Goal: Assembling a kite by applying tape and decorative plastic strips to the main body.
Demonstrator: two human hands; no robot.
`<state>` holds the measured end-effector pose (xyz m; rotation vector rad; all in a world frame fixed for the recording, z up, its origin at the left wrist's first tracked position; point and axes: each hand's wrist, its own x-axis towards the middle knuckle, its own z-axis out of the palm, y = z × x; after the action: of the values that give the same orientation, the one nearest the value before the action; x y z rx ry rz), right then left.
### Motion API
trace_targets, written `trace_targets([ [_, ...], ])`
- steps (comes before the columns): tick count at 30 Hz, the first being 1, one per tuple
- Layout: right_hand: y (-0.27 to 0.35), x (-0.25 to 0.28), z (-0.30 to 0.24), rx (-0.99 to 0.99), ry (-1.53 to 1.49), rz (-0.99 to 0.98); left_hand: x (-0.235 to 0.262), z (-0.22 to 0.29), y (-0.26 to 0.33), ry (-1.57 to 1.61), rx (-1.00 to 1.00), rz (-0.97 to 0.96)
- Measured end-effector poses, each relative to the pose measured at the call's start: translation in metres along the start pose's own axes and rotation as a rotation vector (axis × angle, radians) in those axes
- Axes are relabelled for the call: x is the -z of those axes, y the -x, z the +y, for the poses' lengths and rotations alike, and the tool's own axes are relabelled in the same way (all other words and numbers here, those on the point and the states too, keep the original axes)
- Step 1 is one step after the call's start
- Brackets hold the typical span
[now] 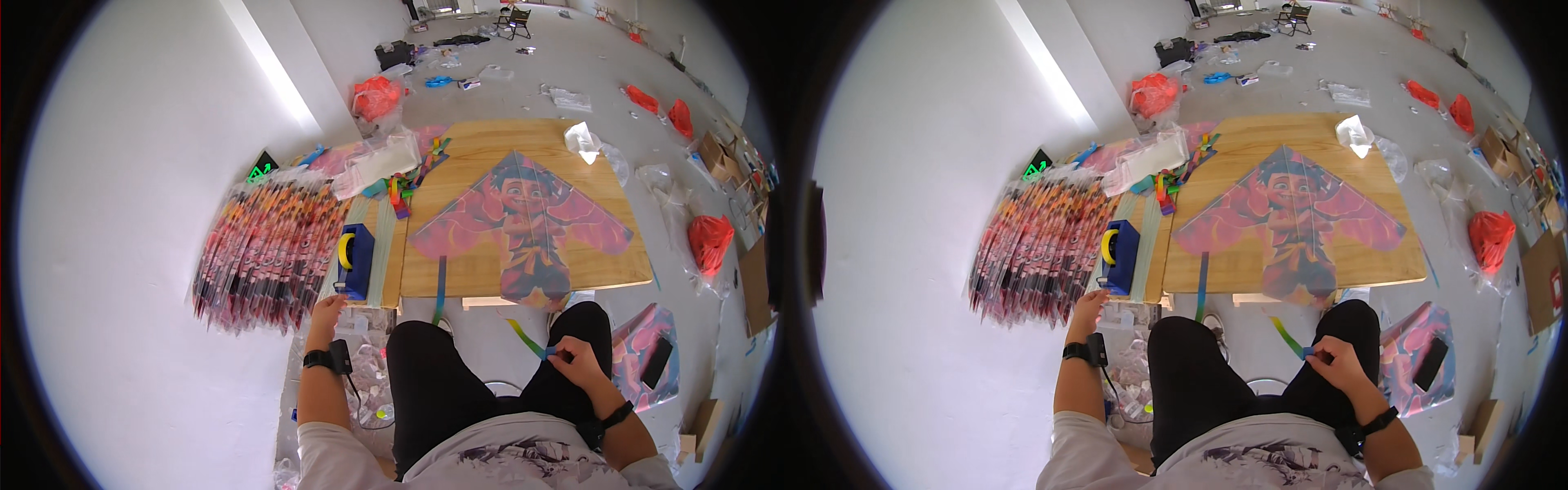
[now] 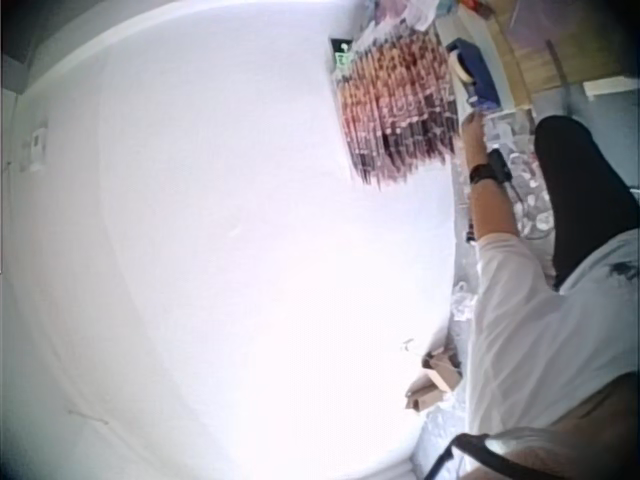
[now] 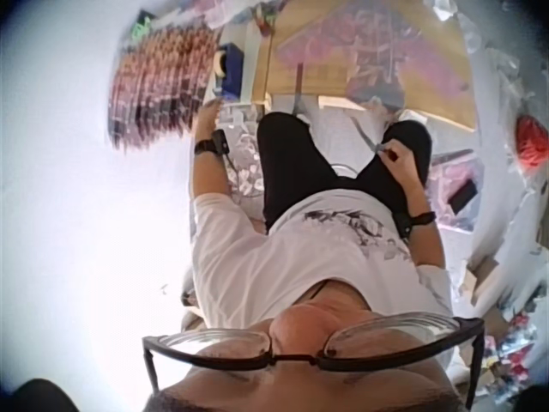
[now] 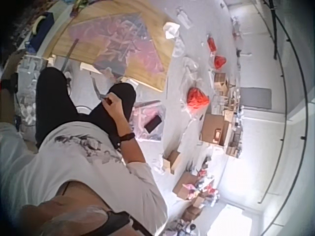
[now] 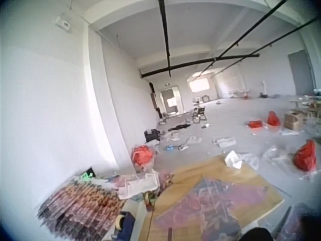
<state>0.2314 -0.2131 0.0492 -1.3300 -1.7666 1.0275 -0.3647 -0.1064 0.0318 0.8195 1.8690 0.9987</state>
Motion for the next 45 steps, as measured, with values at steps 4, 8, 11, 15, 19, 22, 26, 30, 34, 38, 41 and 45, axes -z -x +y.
trace_targets([
  [4,0.0,0.0,-0.002,-0.02,-0.013,0.005,-0.001,-0.025,-0.03,-0.102,-0.195,0.04],
  [8,-0.004,-0.006,-0.005,0.01,-0.016,-0.023,0.031,-0.048,-0.045,-0.719,-0.407,0.309],
  [11,0.004,-0.002,0.003,-0.01,-0.022,-0.007,0.001,-0.038,-0.029,-0.855,-0.156,0.189],
  [15,0.003,0.008,-0.004,0.045,0.008,-0.064,-0.055,-0.004,0.033,-0.015,-0.449,0.042],
  [19,-0.021,0.011,-0.053,0.242,-0.004,-0.134,-0.121,0.075,0.153,0.23,-0.522,-0.033],
  [22,-0.047,0.008,-0.099,0.426,-0.201,-0.179,-0.163,0.104,0.207,0.296,-0.633,-0.077],
  [26,-0.052,0.008,-0.142,0.405,-0.34,-0.178,-0.196,0.127,0.256,0.25,-0.772,-0.174],
  [30,-0.043,0.011,-0.142,0.342,-0.524,-0.262,-0.217,0.124,0.271,0.242,-0.777,-0.253],
  [34,-0.033,0.011,-0.128,0.359,-0.459,-0.248,-0.231,0.115,0.273,0.214,-0.669,-0.282],
  [38,-0.02,0.012,-0.117,0.28,-0.428,-0.197,-0.235,0.122,0.275,-0.057,-0.755,-0.275],
  [41,-0.019,0.017,-0.114,0.223,-0.456,-0.248,-0.236,0.125,0.273,-0.114,-0.846,-0.345],
  [45,-0.016,0.017,-0.115,0.313,-0.411,-0.25,-0.234,0.116,0.257,0.119,-0.848,-0.516],
])
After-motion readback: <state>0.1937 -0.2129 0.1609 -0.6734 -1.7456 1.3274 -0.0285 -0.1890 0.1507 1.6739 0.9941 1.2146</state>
